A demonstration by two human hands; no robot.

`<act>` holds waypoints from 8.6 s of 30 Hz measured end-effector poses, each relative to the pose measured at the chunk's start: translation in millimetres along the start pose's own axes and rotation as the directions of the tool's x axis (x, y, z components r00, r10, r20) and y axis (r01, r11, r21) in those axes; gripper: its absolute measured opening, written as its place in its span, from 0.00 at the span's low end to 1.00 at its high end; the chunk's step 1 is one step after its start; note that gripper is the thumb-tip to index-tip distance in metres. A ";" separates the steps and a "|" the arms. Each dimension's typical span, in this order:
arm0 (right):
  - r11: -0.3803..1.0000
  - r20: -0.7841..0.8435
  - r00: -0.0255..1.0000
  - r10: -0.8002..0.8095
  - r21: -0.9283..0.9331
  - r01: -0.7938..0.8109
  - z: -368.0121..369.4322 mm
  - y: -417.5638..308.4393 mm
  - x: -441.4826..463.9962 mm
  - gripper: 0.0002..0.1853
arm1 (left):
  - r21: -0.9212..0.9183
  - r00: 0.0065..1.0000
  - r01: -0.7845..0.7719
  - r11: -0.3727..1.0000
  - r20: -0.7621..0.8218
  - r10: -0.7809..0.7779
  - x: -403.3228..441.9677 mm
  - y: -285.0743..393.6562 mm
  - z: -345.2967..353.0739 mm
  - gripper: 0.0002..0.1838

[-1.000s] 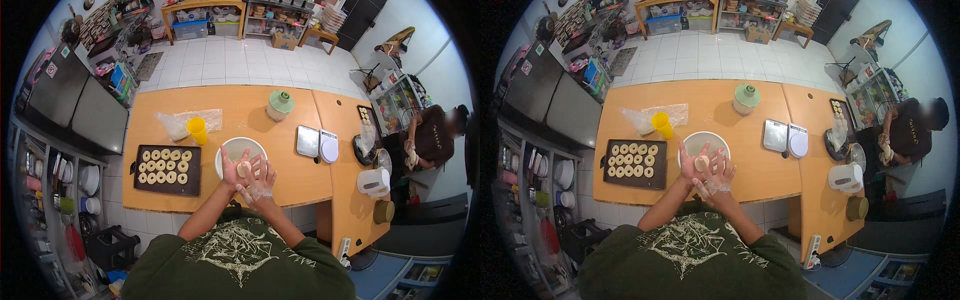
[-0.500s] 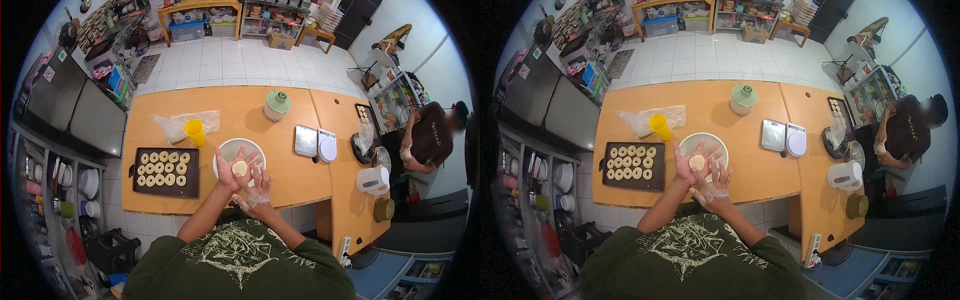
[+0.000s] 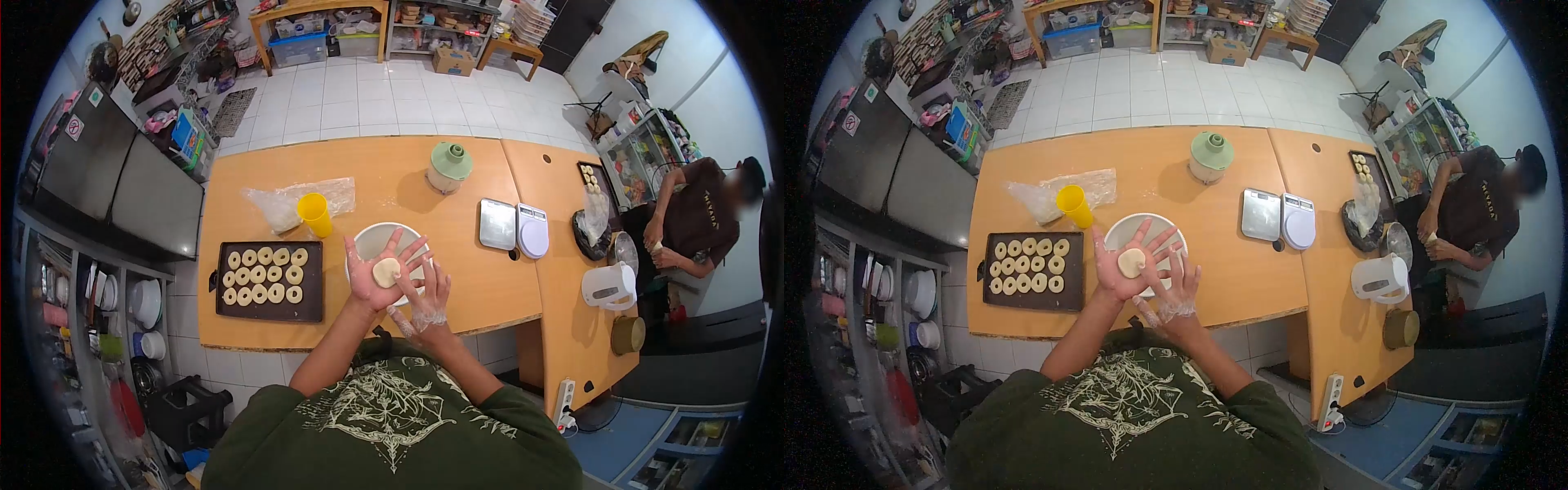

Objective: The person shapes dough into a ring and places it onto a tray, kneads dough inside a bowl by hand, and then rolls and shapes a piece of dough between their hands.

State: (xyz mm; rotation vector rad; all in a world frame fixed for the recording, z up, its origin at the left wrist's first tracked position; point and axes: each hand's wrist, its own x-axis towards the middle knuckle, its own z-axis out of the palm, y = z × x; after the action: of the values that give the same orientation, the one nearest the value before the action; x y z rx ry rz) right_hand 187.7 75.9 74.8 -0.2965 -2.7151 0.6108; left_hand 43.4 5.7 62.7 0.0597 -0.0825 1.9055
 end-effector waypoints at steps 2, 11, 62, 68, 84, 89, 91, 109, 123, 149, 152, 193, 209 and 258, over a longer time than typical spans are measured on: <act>1.000 -0.007 1.000 -0.026 -0.005 0.026 4.0 6.7 -2.1 0.36 | -0.014 0.999 -0.002 1.000 -0.039 0.001 -0.9 -2.2 2.6 0.64; 0.995 -0.060 0.994 -0.094 -0.041 0.091 -3.5 16.6 7.3 0.31 | -0.135 0.999 0.036 0.990 0.000 -0.037 3.2 -3.7 4.9 0.64; 0.997 0.058 0.998 -0.022 -0.078 0.026 12.3 7.0 -6.9 0.31 | -0.044 0.999 0.017 0.999 0.029 -0.015 3.0 -5.3 -18.7 0.64; 0.999 0.010 1.000 -0.014 -0.045 0.015 4.0 6.3 -7.5 0.33 | -0.003 0.999 0.034 0.999 0.014 -0.034 -1.1 -9.9 -15.2 0.63; 0.994 -0.003 0.997 0.078 -0.074 -0.078 7.4 5.0 1.0 0.34 | -0.007 0.999 0.049 0.999 -0.010 -0.049 1.3 -13.0 -10.2 0.61; 0.995 0.007 0.996 0.087 -0.052 -0.087 9.5 9.0 -1.8 0.34 | -0.074 0.997 0.069 0.995 -0.014 -0.070 -1.7 -13.4 -16.7 0.61; 0.996 -0.002 0.998 0.058 -0.069 -0.058 7.2 6.9 -0.7 0.33 | -0.026 0.997 0.056 0.998 -0.054 -0.057 0.3 -12.6 -15.8 0.61; 0.994 0.092 0.995 0.024 -0.110 -0.014 14.1 -9.6 -5.0 0.32 | -0.021 0.994 0.017 1.000 -0.111 -0.019 0.4 -13.5 -17.5 0.60; 0.996 0.036 0.999 0.041 -0.078 -0.038 8.8 4.9 -4.4 0.33 | -0.028 0.998 0.056 0.998 0.040 -0.055 -0.8 -6.1 -23.6 0.62; 0.986 0.091 0.994 0.063 -0.158 -0.048 8.9 -4.3 7.2 0.33 | -0.171 0.999 0.047 0.984 0.008 -0.047 1.1 -12.0 -13.6 0.60; 0.988 0.083 0.995 0.057 -0.148 -0.044 11.2 -5.0 4.6 0.33 | -0.160 0.998 0.055 0.986 -0.026 -0.060 1.1 -12.3 -18.4 0.61; 0.999 -0.054 0.999 -0.001 -0.039 -0.001 2.0 8.2 5.4 0.22 | 0.015 1.000 0.024 1.000 -0.009 -0.024 -1.9 0.8 -12.6 0.59; 0.996 -0.038 0.995 0.088 0.001 -0.088 5.0 11.1 14.2 0.25 | -0.049 0.995 0.055 0.997 -0.079 -0.059 0.4 -3.9 -9.5 0.62; 0.992 -0.094 0.996 -0.014 -0.123 0.002 1.2 11.2 2.3 0.25 | -0.037 0.999 0.040 0.999 0.001 -0.040 -3.0 3.0 -3.1 0.63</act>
State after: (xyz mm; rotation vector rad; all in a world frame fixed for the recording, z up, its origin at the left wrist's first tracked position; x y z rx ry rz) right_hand 186.6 86.0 69.4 -0.3366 -2.6661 0.4165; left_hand 41.6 2.1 59.2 0.0371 -0.1158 1.8634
